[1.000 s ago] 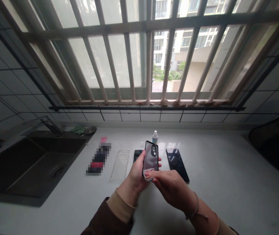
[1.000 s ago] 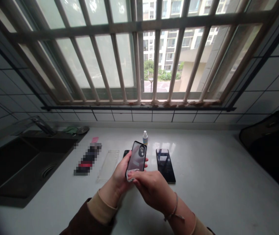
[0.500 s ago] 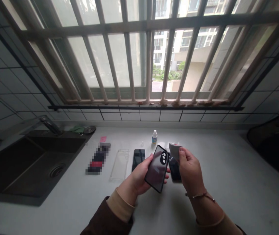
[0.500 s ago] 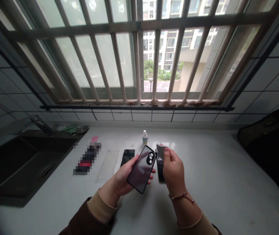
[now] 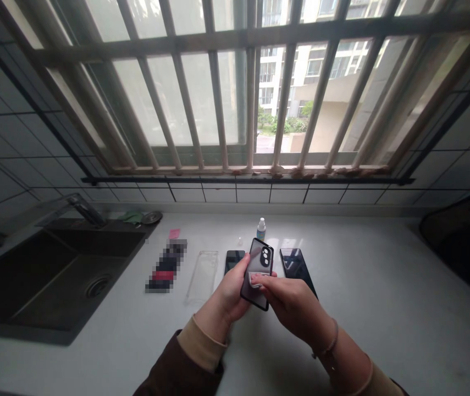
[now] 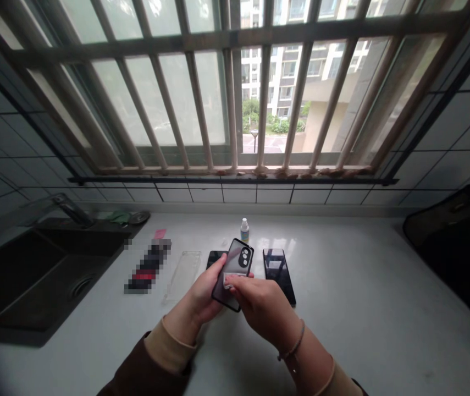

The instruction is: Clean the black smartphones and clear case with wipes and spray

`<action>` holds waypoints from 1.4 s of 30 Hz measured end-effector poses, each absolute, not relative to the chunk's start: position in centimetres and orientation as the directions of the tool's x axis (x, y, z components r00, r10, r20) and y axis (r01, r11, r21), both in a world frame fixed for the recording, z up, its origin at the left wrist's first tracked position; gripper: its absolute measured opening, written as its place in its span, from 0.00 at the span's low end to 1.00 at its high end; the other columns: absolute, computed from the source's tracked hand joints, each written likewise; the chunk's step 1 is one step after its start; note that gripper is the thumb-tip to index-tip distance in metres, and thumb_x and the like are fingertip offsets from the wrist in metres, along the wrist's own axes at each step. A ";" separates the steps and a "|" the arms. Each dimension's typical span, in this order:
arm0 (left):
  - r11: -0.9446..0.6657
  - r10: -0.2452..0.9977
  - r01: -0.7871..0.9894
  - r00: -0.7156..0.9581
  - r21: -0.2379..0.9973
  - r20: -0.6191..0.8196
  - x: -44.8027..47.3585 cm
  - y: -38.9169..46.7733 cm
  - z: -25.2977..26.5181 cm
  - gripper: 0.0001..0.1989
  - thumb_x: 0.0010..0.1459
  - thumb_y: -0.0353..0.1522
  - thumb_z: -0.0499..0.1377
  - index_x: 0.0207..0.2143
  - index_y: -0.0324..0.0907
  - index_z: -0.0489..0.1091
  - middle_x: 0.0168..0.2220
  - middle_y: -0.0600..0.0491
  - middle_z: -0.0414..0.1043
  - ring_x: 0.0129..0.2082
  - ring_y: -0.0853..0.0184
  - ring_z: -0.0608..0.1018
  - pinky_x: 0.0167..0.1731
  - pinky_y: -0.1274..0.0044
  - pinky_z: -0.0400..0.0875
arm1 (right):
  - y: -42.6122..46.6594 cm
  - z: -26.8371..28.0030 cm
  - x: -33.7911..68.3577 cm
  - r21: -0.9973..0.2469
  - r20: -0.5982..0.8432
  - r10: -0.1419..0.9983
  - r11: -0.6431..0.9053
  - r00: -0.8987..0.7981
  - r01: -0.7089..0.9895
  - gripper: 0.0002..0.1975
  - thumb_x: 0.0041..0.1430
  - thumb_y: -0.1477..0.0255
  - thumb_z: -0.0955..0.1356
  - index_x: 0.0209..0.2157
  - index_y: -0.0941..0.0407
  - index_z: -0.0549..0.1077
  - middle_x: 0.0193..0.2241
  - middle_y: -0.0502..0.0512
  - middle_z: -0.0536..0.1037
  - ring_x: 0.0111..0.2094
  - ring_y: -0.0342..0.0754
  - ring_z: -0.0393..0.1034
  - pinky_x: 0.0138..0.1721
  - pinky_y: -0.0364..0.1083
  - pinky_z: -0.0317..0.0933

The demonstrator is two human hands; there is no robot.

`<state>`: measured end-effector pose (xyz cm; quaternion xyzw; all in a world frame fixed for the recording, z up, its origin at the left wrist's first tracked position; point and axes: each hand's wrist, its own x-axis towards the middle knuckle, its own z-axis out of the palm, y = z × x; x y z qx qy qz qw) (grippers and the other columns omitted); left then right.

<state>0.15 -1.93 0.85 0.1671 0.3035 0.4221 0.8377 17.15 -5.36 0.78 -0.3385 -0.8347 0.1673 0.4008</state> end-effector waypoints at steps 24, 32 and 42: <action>0.607 0.777 -0.436 0.501 0.664 -0.381 0.2 -3.1 1.7 0.30 0.74 0.48 0.52 0.61 0.31 0.72 0.43 0.33 0.82 0.34 0.56 0.85 0.42 0.66 0.80 | -3.6 -0.3 18.8 -0.620 0.564 0.826 0.416 0.010 0.665 0.19 0.78 0.65 0.61 0.54 0.54 0.80 0.50 0.59 0.86 0.50 0.56 0.83 0.52 0.50 0.75; 0.464 0.886 -0.671 0.355 0.578 -0.300 0.4 -2.0 1.1 0.22 0.75 0.42 0.53 0.57 0.33 0.74 0.48 0.36 0.82 0.43 0.58 0.85 0.49 0.67 0.79 | -3.7 -0.9 17.8 -0.434 0.617 0.722 0.645 -0.313 0.629 0.15 0.76 0.73 0.63 0.54 0.52 0.79 0.49 0.57 0.86 0.50 0.54 0.83 0.60 0.54 0.73; 0.477 0.874 -0.570 0.222 0.669 -0.433 -0.1 -1.7 1.2 0.28 0.73 0.49 0.53 0.47 0.32 0.77 0.38 0.37 0.82 0.34 0.58 0.84 0.38 0.70 0.80 | -5.4 0.9 17.0 -0.648 0.425 0.773 0.624 -0.472 0.437 0.17 0.78 0.66 0.61 0.38 0.54 0.77 0.30 0.53 0.80 0.30 0.48 0.74 0.35 0.45 0.67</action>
